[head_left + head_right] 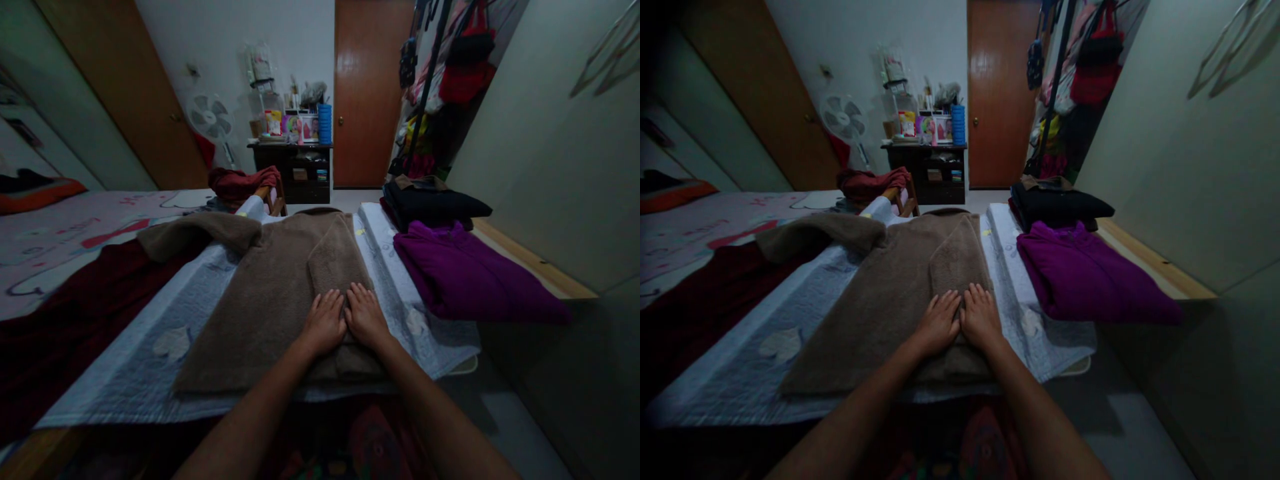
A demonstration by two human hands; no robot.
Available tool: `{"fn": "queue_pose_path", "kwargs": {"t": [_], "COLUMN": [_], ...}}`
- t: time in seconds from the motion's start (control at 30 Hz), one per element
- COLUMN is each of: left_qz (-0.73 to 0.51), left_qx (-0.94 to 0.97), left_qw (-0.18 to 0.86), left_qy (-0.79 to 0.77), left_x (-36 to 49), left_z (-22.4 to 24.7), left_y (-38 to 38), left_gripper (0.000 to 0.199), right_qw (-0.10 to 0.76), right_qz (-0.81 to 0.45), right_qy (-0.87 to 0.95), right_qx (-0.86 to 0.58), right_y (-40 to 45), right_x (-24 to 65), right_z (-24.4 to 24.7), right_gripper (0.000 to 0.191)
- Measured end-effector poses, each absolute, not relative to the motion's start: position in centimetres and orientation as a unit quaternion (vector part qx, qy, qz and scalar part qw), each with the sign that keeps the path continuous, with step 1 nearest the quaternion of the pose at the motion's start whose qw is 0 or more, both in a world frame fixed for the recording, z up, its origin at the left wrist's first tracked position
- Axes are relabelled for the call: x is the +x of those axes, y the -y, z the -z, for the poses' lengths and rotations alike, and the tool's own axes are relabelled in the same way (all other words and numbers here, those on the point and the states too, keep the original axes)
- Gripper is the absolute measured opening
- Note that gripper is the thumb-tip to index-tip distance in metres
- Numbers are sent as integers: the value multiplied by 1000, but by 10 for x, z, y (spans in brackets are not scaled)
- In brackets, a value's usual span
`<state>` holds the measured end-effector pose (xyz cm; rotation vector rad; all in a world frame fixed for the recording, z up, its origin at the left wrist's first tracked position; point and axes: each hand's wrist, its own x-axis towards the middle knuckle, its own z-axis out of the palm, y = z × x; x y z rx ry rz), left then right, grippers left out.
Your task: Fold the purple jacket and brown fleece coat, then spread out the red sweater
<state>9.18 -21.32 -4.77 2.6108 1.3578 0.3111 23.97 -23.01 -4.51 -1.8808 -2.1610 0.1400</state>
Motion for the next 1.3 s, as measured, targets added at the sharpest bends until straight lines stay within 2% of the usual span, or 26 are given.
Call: {"fn": "queue_pose_path", "kwargs": {"t": [0.43, 0.67, 0.8, 0.97, 1.13, 1.3], "left_qz": [-105, -125, -134, -152, -168, -149], "left_qx": [876, 871, 871, 861, 809, 817], "left_qw": [108, 146, 155, 124, 109, 134], "left_qy": [-458, -452, -447, -469, -553, -541], "left_x": [89, 84, 83, 86, 89, 87], "left_z": [51, 52, 53, 52, 56, 60], "left_y": [213, 212, 211, 220, 228, 226], "left_gripper": [58, 58, 57, 55, 77, 73], "right_qw": [182, 283, 300, 244, 176, 129], "right_qz": [-60, -92, -103, -85, -73, -106], "right_qy": [739, 759, 753, 757, 778, 810], "right_qx": [-645, -579, -576, -600, -599, -561], "right_y": [228, 225, 226, 225, 227, 230], "right_x": [253, 278, 283, 277, 258, 245], "right_z": [56, 75, 79, 66, 41, 34], "right_gripper": [46, 43, 43, 43, 53, 48]}}
